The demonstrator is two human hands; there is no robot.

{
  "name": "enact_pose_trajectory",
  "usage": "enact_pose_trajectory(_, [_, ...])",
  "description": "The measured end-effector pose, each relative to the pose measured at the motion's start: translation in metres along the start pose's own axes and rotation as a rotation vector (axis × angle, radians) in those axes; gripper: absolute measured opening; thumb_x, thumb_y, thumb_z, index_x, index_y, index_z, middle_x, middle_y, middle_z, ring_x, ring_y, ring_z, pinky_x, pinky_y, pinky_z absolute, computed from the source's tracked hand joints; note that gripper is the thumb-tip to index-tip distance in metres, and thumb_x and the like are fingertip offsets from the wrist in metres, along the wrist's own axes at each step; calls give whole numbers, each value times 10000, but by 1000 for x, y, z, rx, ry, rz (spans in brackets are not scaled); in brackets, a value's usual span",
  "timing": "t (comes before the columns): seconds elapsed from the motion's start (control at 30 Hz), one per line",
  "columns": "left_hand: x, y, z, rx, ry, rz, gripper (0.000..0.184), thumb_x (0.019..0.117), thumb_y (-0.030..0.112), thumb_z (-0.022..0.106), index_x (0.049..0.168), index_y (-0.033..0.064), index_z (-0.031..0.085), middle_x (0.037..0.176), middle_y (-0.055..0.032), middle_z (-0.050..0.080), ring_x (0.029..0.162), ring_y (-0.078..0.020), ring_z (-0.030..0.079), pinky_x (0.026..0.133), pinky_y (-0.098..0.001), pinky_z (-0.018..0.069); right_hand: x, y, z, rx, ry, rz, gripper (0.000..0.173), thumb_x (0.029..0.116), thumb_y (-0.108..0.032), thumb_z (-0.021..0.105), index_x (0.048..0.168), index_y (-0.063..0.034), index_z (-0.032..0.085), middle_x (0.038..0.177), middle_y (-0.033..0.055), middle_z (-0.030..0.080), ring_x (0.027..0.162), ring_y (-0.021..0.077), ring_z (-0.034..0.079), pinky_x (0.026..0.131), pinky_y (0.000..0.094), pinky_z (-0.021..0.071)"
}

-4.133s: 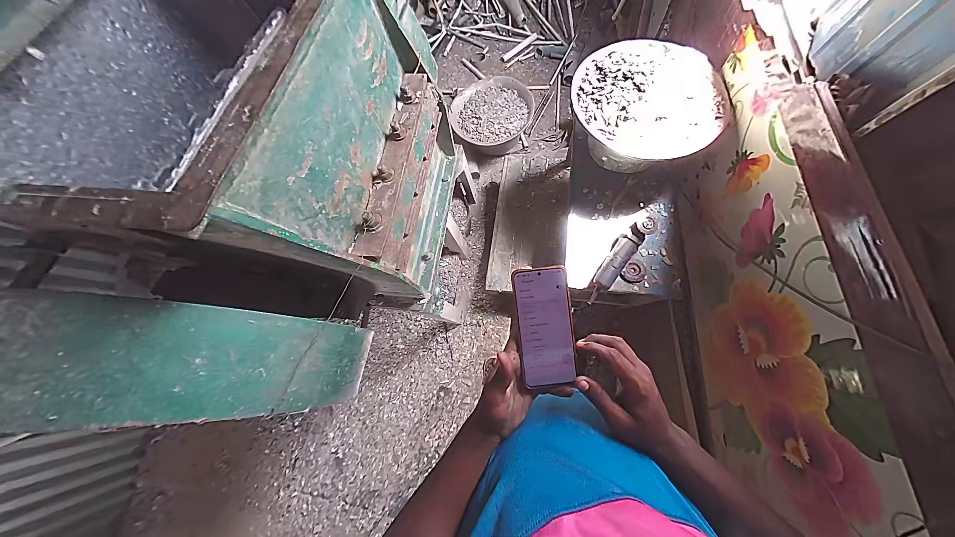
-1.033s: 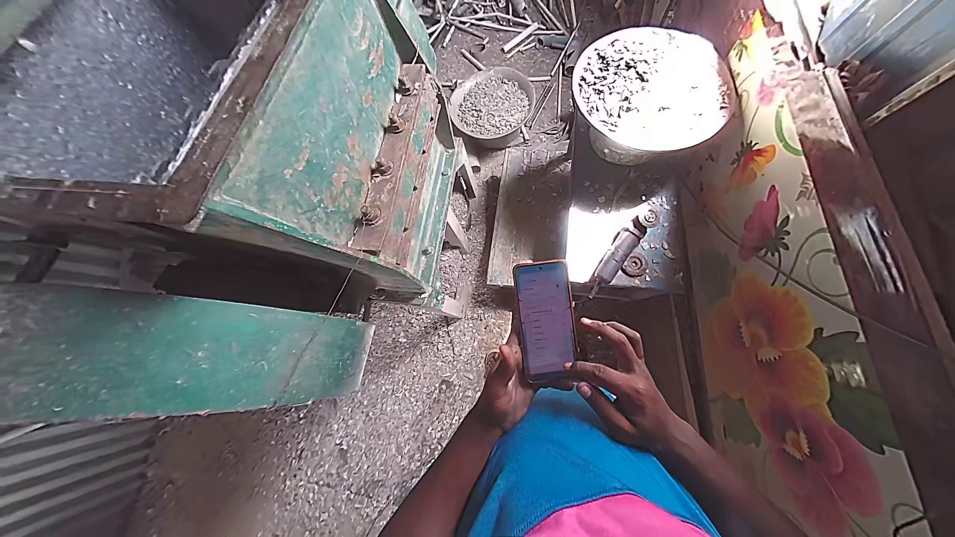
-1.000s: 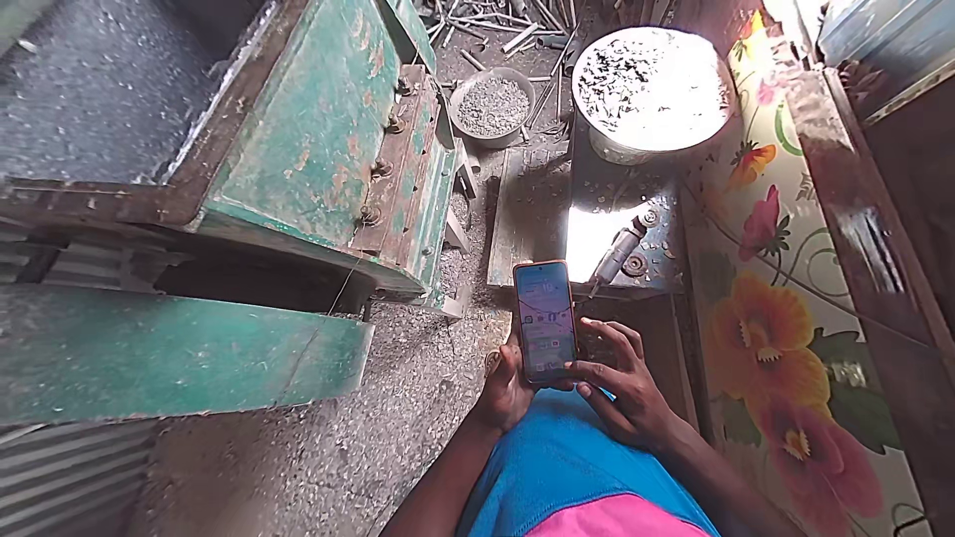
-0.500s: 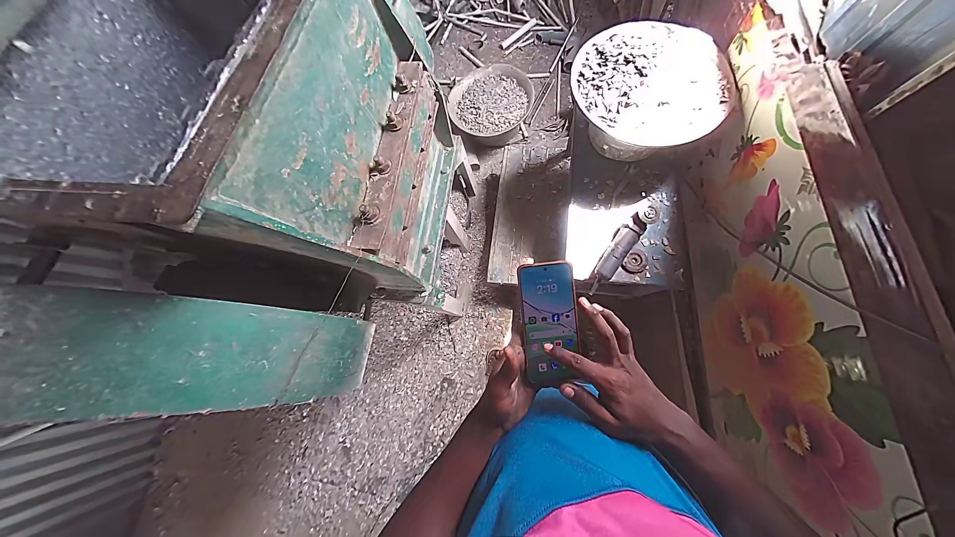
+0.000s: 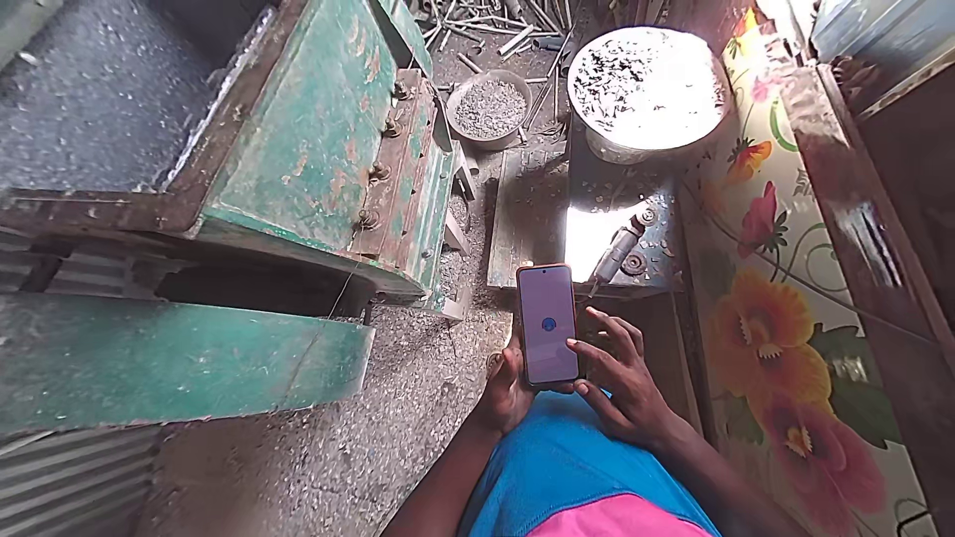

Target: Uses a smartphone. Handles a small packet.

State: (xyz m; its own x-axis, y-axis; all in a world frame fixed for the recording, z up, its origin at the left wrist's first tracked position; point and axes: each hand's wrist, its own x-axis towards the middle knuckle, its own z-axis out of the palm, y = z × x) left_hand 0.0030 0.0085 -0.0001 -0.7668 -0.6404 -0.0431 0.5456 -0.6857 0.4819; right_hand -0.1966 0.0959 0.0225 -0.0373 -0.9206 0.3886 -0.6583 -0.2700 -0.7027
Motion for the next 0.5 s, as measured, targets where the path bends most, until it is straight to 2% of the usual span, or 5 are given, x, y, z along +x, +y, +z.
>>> enact_pose_trajectory(0.13, [1, 0, 0, 0, 11, 3, 876, 916, 606, 647, 1570, 170, 260, 1441, -164, 574, 1244, -376, 631, 928, -559, 588, -1, 2, 1, 25, 14, 11, 448, 1036, -531, 481, 1353, -253, 632, 1577, 131, 412, 1474, 269, 350, 1202, 461, 308])
enact_pose_trajectory(0.5, [2, 1, -1, 4, -11, 11, 884, 930, 615, 621, 1583, 159, 239, 1464, -183, 549, 1261, -387, 618, 927, -554, 590, 1, 4, 1, 21, 15, 12, 485, 1025, -566, 481, 1357, -244, 630, 1567, 129, 425, 1466, 268, 363, 1199, 469, 313])
